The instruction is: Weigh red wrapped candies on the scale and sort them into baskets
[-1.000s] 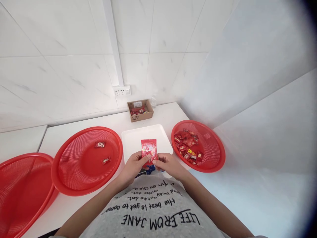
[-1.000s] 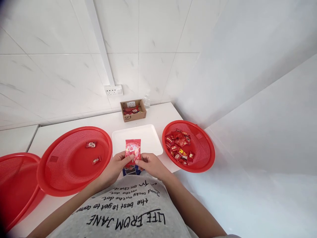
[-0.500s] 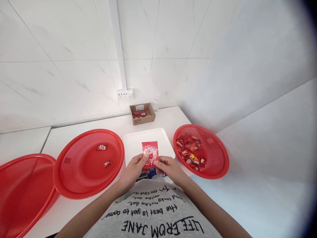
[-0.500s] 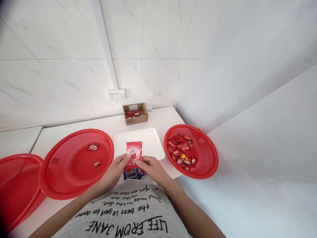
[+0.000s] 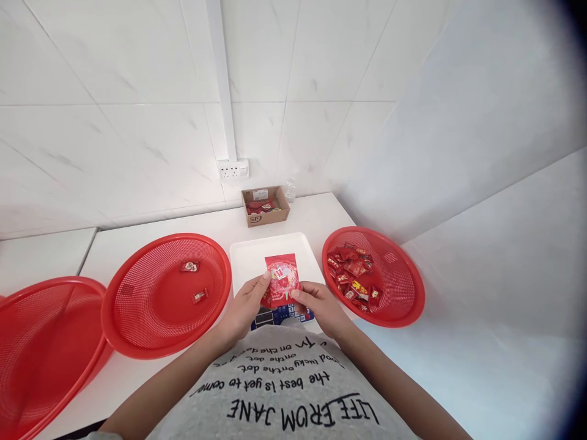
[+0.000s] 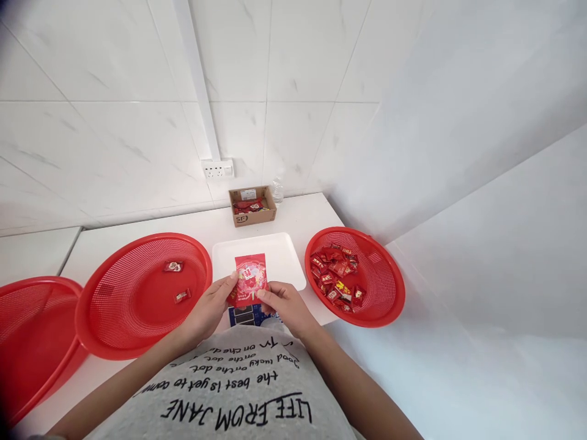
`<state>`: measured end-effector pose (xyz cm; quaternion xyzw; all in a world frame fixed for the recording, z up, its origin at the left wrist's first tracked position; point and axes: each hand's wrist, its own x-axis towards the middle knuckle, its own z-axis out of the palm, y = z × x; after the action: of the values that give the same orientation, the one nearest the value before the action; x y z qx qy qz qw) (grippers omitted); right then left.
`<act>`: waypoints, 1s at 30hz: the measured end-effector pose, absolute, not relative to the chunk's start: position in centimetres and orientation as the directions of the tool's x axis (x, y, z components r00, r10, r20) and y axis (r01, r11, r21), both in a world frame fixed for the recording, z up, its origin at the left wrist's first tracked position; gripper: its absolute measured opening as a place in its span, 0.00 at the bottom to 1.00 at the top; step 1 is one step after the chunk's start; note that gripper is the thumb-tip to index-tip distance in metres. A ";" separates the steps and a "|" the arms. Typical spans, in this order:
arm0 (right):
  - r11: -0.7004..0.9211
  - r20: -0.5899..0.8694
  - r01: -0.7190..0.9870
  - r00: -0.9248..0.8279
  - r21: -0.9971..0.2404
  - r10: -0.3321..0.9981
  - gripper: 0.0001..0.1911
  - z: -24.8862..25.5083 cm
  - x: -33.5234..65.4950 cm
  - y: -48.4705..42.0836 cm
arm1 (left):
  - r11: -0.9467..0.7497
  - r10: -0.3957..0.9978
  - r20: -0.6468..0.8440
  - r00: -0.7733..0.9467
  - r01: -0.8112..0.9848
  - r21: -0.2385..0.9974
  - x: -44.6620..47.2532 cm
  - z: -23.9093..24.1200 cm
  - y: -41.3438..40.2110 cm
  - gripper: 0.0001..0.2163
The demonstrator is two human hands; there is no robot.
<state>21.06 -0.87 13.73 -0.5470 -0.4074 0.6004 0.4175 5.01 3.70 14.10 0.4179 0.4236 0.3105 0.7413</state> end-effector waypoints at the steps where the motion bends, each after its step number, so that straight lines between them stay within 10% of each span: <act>1: -0.319 -0.317 -0.060 -0.050 -0.946 0.947 0.16 13.7 21.1 -0.9 | 0.457 0.814 -0.367 0.450 -0.108 0.883 5.0 14.0 3.7 0.19; 30: -0.306 -0.313 -0.128 0.035 -0.943 0.949 0.14 13.2 21.0 -1.1 | 0.458 0.794 -0.386 0.469 -0.044 0.888 5.9 14.1 3.3 0.21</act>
<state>20.99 -1.06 13.24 -0.5545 -0.3702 0.5880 0.4580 5.86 3.33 14.06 0.4362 0.4298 0.2842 0.7377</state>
